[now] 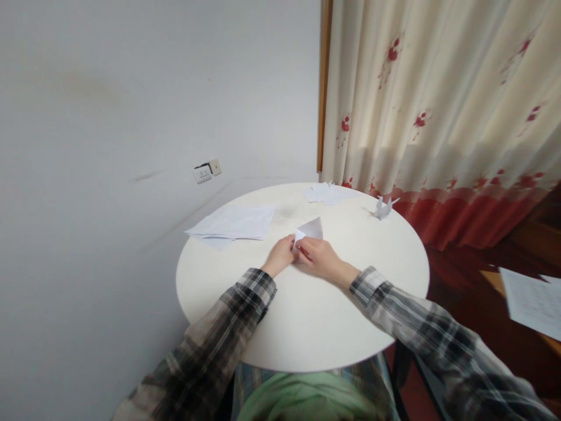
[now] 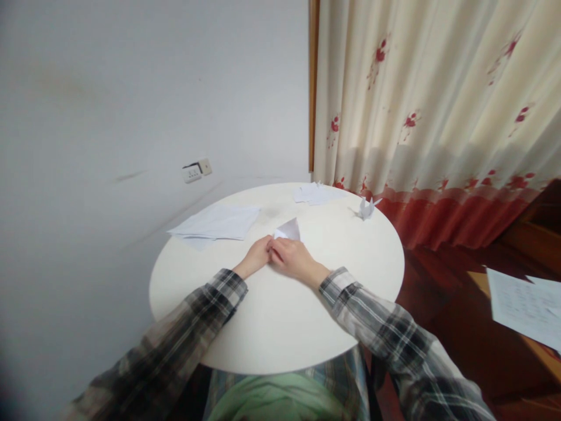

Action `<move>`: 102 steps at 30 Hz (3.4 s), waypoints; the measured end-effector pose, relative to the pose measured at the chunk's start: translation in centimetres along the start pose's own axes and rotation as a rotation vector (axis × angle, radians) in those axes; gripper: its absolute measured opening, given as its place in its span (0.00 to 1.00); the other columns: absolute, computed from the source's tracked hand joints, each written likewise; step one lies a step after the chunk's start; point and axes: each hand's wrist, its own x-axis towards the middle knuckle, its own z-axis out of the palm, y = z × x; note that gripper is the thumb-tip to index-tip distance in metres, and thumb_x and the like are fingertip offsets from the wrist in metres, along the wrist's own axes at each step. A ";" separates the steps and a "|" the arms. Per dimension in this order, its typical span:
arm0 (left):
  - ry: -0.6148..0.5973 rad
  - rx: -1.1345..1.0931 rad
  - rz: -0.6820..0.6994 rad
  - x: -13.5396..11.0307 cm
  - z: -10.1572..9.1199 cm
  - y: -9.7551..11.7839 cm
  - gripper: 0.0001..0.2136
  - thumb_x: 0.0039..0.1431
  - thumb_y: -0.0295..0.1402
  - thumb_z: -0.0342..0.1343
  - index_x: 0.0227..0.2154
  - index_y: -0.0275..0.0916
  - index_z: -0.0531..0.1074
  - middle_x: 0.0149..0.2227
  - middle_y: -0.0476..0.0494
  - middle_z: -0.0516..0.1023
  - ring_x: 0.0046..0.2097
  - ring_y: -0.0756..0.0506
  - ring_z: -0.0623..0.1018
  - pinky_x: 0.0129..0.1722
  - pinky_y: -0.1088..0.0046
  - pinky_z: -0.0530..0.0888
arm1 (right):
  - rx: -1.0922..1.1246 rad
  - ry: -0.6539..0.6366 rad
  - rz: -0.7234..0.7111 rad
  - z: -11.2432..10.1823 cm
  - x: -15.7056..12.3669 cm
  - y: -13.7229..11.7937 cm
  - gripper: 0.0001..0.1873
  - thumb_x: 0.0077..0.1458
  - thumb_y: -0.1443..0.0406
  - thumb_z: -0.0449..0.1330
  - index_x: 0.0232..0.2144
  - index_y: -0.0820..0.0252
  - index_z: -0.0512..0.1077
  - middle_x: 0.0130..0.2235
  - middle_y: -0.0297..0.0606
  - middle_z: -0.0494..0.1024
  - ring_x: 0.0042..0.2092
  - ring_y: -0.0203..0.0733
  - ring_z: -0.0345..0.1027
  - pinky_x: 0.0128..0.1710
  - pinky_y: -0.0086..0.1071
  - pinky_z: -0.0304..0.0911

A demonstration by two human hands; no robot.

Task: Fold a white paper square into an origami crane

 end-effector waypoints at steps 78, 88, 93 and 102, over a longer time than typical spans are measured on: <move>-0.451 -0.395 0.059 -0.4 -1.6 1.0 0.11 0.43 0.31 0.60 0.31 0.33 0.71 0.22 0.54 0.63 0.25 0.54 0.60 0.25 0.79 0.58 | 0.050 -0.310 0.549 0.4 0.0 3.3 0.10 0.46 0.62 0.57 0.26 0.64 0.71 0.25 0.37 0.73 0.25 0.33 0.60 0.24 0.25 0.49; -0.518 -0.440 0.102 -0.2 -1.6 0.1 0.17 0.37 0.33 0.64 0.33 0.34 0.71 0.28 0.51 0.66 0.29 0.52 0.63 0.29 0.79 0.61 | 0.080 -0.307 0.561 0.4 0.0 3.3 0.09 0.47 0.62 0.57 0.26 0.64 0.71 0.25 0.36 0.73 0.25 0.33 0.60 0.24 0.25 0.48; -0.498 -0.415 0.110 -0.4 -1.8 0.6 0.16 0.39 0.34 0.63 0.33 0.34 0.71 0.26 0.52 0.64 0.28 0.53 0.62 0.27 0.79 0.60 | 0.074 -0.316 0.563 0.4 0.0 3.4 0.09 0.47 0.62 0.57 0.27 0.65 0.71 0.26 0.37 0.73 0.26 0.33 0.61 0.24 0.25 0.49; -0.385 -0.404 0.078 -0.5 -1.2 0.6 0.13 0.41 0.36 0.62 0.28 0.34 0.70 0.20 0.56 0.60 0.24 0.54 0.60 0.24 0.79 0.57 | 0.051 -0.345 0.504 0.1 0.1 3.4 0.10 0.46 0.60 0.58 0.24 0.64 0.71 0.25 0.36 0.73 0.26 0.33 0.62 0.23 0.25 0.48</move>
